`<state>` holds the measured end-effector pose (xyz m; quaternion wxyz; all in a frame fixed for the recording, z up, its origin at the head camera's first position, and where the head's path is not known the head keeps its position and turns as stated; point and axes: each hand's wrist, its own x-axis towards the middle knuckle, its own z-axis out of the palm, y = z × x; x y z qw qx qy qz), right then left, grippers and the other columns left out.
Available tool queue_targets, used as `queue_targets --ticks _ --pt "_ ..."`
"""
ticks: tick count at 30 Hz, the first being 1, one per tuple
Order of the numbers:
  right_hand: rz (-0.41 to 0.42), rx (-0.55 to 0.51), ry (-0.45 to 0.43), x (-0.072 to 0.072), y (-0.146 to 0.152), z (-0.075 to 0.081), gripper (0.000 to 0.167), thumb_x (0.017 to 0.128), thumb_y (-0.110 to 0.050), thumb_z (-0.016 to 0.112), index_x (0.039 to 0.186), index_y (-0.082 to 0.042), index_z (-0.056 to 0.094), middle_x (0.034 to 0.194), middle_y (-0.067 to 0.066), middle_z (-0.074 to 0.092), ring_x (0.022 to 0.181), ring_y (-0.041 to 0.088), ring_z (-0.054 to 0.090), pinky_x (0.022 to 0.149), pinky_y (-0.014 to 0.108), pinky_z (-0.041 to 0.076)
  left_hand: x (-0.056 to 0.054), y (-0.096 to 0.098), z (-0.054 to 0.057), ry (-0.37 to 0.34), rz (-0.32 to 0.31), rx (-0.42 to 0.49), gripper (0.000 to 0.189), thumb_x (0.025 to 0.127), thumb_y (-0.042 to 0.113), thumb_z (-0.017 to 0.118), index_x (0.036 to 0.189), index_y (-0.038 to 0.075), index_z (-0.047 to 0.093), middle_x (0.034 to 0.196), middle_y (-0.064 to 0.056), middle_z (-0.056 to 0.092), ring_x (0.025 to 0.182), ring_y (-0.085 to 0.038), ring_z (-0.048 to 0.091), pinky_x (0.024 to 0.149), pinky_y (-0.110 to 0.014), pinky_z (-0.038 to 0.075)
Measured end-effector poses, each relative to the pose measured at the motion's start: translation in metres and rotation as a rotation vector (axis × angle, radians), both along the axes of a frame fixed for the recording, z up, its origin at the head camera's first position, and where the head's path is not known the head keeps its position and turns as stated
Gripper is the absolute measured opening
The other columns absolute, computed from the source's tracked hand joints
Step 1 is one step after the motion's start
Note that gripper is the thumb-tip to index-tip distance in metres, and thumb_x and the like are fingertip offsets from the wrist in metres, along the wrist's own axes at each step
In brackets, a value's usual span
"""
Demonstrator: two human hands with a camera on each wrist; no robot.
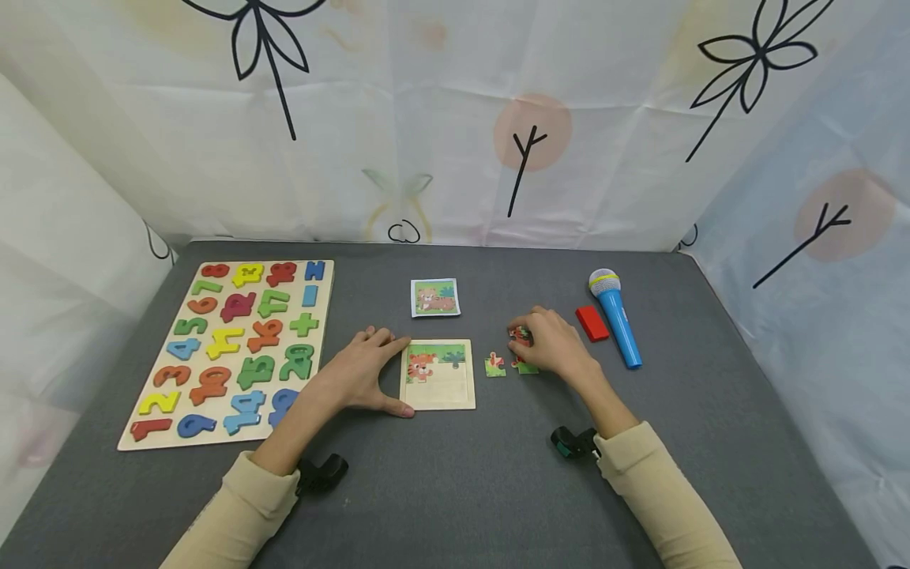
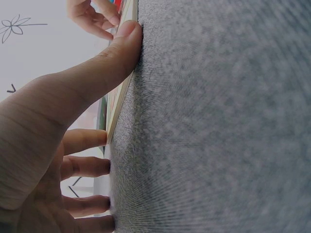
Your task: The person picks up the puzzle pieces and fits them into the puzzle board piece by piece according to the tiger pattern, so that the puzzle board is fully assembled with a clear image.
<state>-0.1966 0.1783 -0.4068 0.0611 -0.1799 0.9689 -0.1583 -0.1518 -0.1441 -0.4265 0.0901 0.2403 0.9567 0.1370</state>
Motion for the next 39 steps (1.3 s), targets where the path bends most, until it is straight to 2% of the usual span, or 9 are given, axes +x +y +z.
queue_targets --ticks 5,10,13,19,25,28,36,39 --pt "0.011 -0.024 0.026 0.002 -0.005 0.002 0.032 0.091 -0.020 0.074 0.120 -0.007 0.075 0.110 0.016 0.071 0.095 0.028 0.062 0.079 0.049 0.055 0.000 0.000 -0.001 -0.004 0.001 -0.001 0.113 0.064 0.067 0.088 0.153 0.008 0.048 0.140 -0.018 0.055 0.140 -0.051 0.044 0.114 -0.063 0.040" --pt "0.024 -0.061 0.047 0.008 -0.014 0.007 0.043 0.091 -0.022 0.073 0.131 -0.007 0.070 0.118 0.017 0.070 0.103 0.031 0.064 0.081 0.051 0.056 0.000 0.000 -0.001 -0.001 0.001 0.002 0.113 0.064 0.067 0.088 0.153 0.008 0.048 0.141 -0.018 0.055 0.140 -0.051 0.044 0.114 -0.063 0.040" --pt "0.032 -0.065 0.052 0.011 -0.021 0.009 0.043 0.092 -0.023 0.073 0.132 -0.008 0.069 0.121 0.016 0.070 0.107 0.032 0.064 0.085 0.052 0.057 0.000 0.000 -0.001 -0.001 -0.001 0.004 0.113 0.065 0.066 0.088 0.153 0.008 0.048 0.141 -0.018 0.054 0.140 -0.052 0.044 0.114 -0.063 0.040" --pt "0.066 -0.083 0.074 0.017 -0.033 0.013 0.039 0.093 -0.023 0.074 0.129 -0.009 0.071 0.111 0.013 0.069 0.096 0.026 0.062 0.080 0.046 0.055 0.001 0.000 0.000 0.001 -0.005 0.004 0.113 0.065 0.067 0.088 0.152 0.007 0.048 0.141 -0.018 0.055 0.140 -0.051 0.044 0.113 -0.063 0.041" --pt "0.118 -0.118 0.102 0.022 -0.044 0.015 0.035 0.094 -0.024 0.072 0.126 -0.009 0.073 0.099 0.010 0.065 0.080 0.019 0.050 0.067 0.033 0.042 0.001 0.000 0.000 -0.005 -0.001 0.002 0.113 0.065 0.067 0.088 0.152 0.008 0.048 0.141 -0.018 0.055 0.139 -0.050 0.045 0.113 -0.062 0.041" --pt "0.132 -0.132 0.110 0.025 -0.050 0.016 0.032 0.094 -0.023 0.072 0.122 -0.008 0.075 0.098 0.010 0.065 0.077 0.018 0.048 0.064 0.030 0.039 0.000 0.000 0.000 -0.005 -0.001 0.003 0.113 0.065 0.068 0.087 0.152 0.008 0.048 0.140 -0.017 0.055 0.136 -0.048 0.047 0.112 -0.061 0.043" --pt "0.151 -0.101 0.095 0.031 -0.068 0.012 0.028 0.093 -0.024 0.074 0.118 -0.013 0.077 0.098 0.008 0.065 0.083 0.019 0.052 0.064 0.031 0.044 0.001 -0.001 0.000 0.003 -0.006 0.007 0.112 0.065 0.068 0.087 0.152 0.008 0.049 0.137 -0.016 0.056 0.134 -0.048 0.048 0.110 -0.061 0.044" --pt "0.162 -0.074 0.087 0.033 -0.075 0.010 0.029 0.093 -0.027 0.074 0.119 -0.014 0.077 0.095 0.006 0.063 0.082 0.018 0.051 0.062 0.029 0.042 0.001 -0.001 0.000 0.005 -0.008 0.010 0.112 0.065 0.067 0.087 0.151 0.007 0.049 0.136 -0.016 0.056 0.134 -0.049 0.048 0.110 -0.061 0.044"
